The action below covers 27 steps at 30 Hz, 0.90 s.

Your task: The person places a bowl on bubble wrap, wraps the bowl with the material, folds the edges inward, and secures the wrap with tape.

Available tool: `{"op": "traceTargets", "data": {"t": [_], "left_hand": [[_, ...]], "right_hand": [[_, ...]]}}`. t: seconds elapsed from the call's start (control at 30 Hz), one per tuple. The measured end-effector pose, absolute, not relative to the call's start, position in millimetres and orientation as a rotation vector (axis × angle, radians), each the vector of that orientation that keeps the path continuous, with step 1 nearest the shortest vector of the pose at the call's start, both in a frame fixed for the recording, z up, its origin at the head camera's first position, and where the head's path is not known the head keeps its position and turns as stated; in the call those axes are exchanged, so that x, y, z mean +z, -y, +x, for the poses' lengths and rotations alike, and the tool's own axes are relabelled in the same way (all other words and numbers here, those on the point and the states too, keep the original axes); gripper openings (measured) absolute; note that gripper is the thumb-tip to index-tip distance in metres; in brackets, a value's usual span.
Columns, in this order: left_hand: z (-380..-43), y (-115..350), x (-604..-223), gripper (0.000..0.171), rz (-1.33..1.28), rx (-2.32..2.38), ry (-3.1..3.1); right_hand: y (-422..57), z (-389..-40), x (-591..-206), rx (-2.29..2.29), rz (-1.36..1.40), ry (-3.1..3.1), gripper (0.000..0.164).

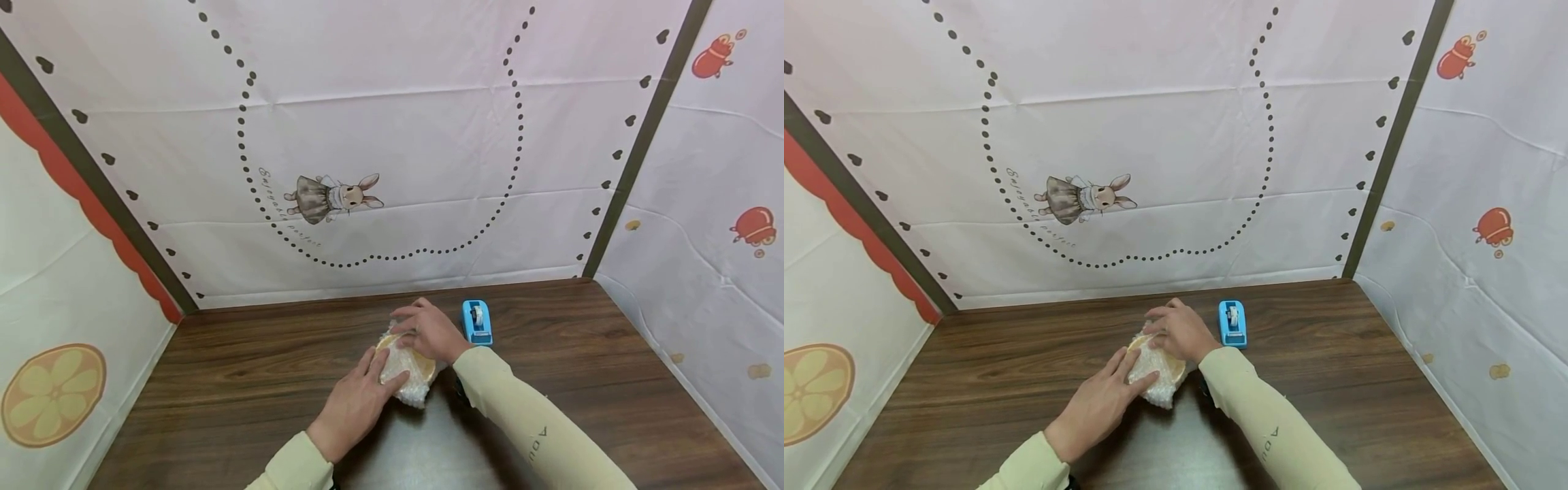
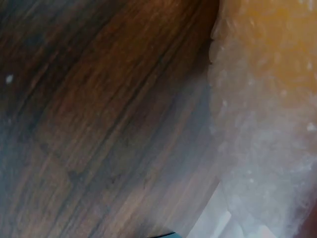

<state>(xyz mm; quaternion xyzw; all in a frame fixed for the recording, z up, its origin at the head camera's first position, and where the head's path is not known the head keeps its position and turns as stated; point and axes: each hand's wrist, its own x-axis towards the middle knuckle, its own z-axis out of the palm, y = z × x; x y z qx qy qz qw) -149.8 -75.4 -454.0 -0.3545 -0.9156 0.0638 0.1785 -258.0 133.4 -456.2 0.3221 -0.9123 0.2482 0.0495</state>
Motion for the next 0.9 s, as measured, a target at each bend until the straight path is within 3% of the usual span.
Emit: {"op": "traceTargets", "data": {"t": [0.47,0.9], "left_hand": [[-150.0,73.1,-454.2,0.047,-1.018,0.163,2.562],[-152.0,74.2,-454.3,0.051,-1.019,0.17,2.568]], "right_hand": [[-132.4,-257.1,-462.4,0.852,0.906,2.735,0.014],[-147.6,-251.3,-457.2,0.972,0.891,2.821,0.049]]}}
